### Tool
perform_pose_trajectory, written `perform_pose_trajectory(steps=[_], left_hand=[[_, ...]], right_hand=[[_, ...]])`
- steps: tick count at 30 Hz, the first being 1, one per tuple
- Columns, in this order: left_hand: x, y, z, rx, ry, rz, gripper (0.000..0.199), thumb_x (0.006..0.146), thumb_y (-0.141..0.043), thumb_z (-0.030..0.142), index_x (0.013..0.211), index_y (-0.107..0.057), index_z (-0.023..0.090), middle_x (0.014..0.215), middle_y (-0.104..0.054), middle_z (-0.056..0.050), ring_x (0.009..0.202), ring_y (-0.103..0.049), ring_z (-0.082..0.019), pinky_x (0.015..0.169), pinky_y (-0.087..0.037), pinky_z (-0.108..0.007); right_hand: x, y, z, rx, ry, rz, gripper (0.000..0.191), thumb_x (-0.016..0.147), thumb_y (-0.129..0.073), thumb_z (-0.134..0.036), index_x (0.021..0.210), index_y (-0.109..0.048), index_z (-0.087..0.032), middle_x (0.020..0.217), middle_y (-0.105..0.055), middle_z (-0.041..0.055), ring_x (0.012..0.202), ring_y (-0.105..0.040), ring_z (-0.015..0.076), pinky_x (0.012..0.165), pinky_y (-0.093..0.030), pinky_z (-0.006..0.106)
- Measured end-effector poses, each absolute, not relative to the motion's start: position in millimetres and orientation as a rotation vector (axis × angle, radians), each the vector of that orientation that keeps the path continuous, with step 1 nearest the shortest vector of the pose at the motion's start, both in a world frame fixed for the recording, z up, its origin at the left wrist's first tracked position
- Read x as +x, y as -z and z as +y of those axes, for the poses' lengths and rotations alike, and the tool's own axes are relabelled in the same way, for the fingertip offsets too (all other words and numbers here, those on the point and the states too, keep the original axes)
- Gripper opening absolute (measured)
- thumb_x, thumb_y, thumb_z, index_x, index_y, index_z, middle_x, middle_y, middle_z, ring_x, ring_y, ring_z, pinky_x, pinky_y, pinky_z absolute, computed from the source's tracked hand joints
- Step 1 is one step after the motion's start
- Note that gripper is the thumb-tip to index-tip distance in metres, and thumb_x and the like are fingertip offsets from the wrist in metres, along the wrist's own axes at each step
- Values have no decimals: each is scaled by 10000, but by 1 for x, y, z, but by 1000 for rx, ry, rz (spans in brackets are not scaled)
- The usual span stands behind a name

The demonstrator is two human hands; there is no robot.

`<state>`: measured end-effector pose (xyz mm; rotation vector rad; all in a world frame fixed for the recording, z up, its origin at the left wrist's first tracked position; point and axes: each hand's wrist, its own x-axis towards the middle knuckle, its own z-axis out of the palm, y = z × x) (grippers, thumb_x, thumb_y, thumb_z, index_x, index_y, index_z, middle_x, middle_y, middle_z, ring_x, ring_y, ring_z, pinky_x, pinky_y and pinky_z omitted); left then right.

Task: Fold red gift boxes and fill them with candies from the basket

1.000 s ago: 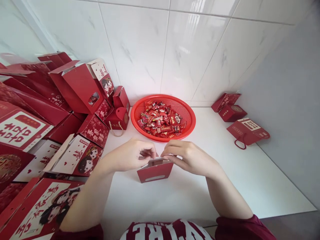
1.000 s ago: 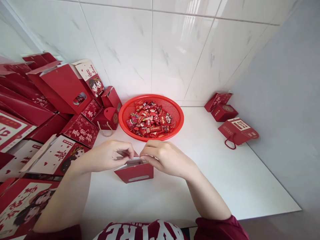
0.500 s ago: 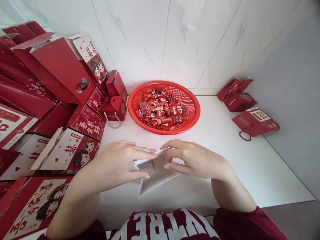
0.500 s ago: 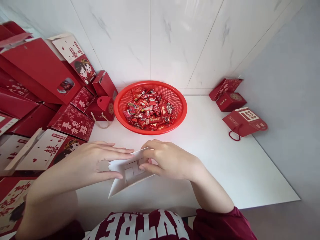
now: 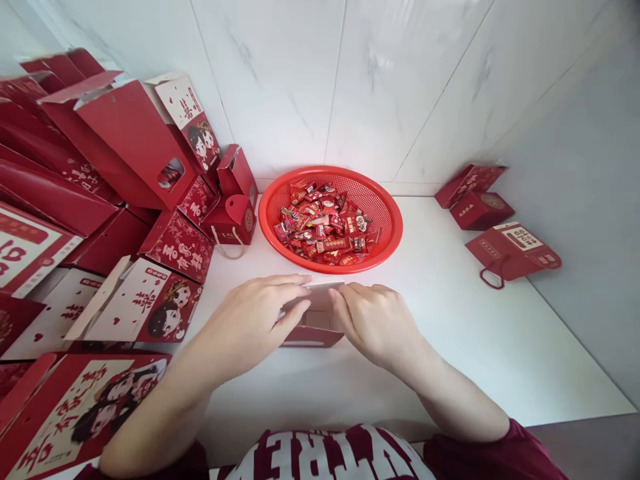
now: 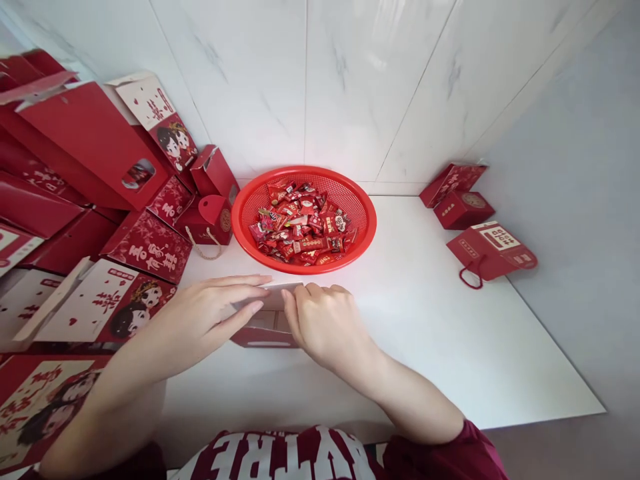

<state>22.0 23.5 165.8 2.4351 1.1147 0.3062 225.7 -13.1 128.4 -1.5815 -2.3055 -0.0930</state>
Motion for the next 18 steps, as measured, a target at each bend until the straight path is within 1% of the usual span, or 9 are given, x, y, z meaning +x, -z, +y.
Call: perform_pose_trajectory(steps=[2,4,7,9,11,12,14,16,18], left_hand=[[23,-161,31,2390,-310,1116,359,911,-478,187,1188,-686,281,1248,-689,16,1168,-627,-223,1014,-490,-353],[23,-157,37,2349,-304,1116,449,837,-493,118,1216,-669,283,1260,-681,22,1168,-625,-220,1007,-494,-338],[23,-156,40,2338,-272,1035,615,768,-476,59,1315,-594,314,1351,-618,42,1251,-566,-208,1062,-456,-330],[26,-159,38,2354,-267,955,721,766,-440,29,1405,-490,359,1427,-546,62,1312,-507,-190,1113,-410,-336],[28,-162,36,2364,-277,919,766,773,-415,12,1444,-426,382,1461,-504,69,1339,-472,-182,1135,-387,-346],[28,-163,35,2367,-279,923,764,777,-411,12,1448,-420,377,1463,-500,60,1341,-466,-187,1134,-390,-354],[28,-163,34,2368,-272,944,737,780,-410,18,1438,-440,349,1455,-507,36,1338,-467,-204,1126,-401,-375],[27,-162,35,2367,-269,959,725,774,-407,17,1429,-456,326,1452,-510,18,1337,-466,-217,1131,-397,-394],[26,-161,36,2367,-275,955,741,766,-404,11,1435,-449,328,1457,-506,18,1337,-465,-220,1141,-387,-402]], right_hand=[[231,-130,-12,-1607,91,-2313,426,1017,-345,-272,697,-603,-161,616,-632,57,468,-518,141,525,-293,318],[242,-136,-11,-1592,-9,-2360,380,1009,-396,-296,725,-614,-170,678,-654,54,531,-558,154,534,-329,306],[264,-148,-1,-1462,-301,-2329,239,993,-473,-343,902,-647,-206,877,-709,40,717,-636,164,627,-434,279],[280,-153,16,-1435,-415,-2194,226,1001,-455,-363,1004,-637,-229,962,-716,27,783,-650,153,691,-468,270],[292,-153,44,-1549,-380,-2087,278,1011,-406,-373,984,-635,-218,922,-714,27,761,-643,152,688,-462,270],[295,-151,62,-1646,-331,-2082,299,1012,-389,-370,972,-638,-209,893,-712,32,748,-640,160,674,-452,274],[296,-144,101,-1784,-328,-2274,315,1004,-358,-287,1004,-654,-182,956,-715,72,848,-650,190,725,-450,286],[287,-136,140,-1781,-394,-2403,263,948,-435,-198,967,-695,-173,974,-728,84,887,-657,206,762,-450,284],[272,-128,172,-1762,-458,-2519,242,889,-493,-121,955,-720,-172,980,-741,84,882,-668,208,774,-453,274]])
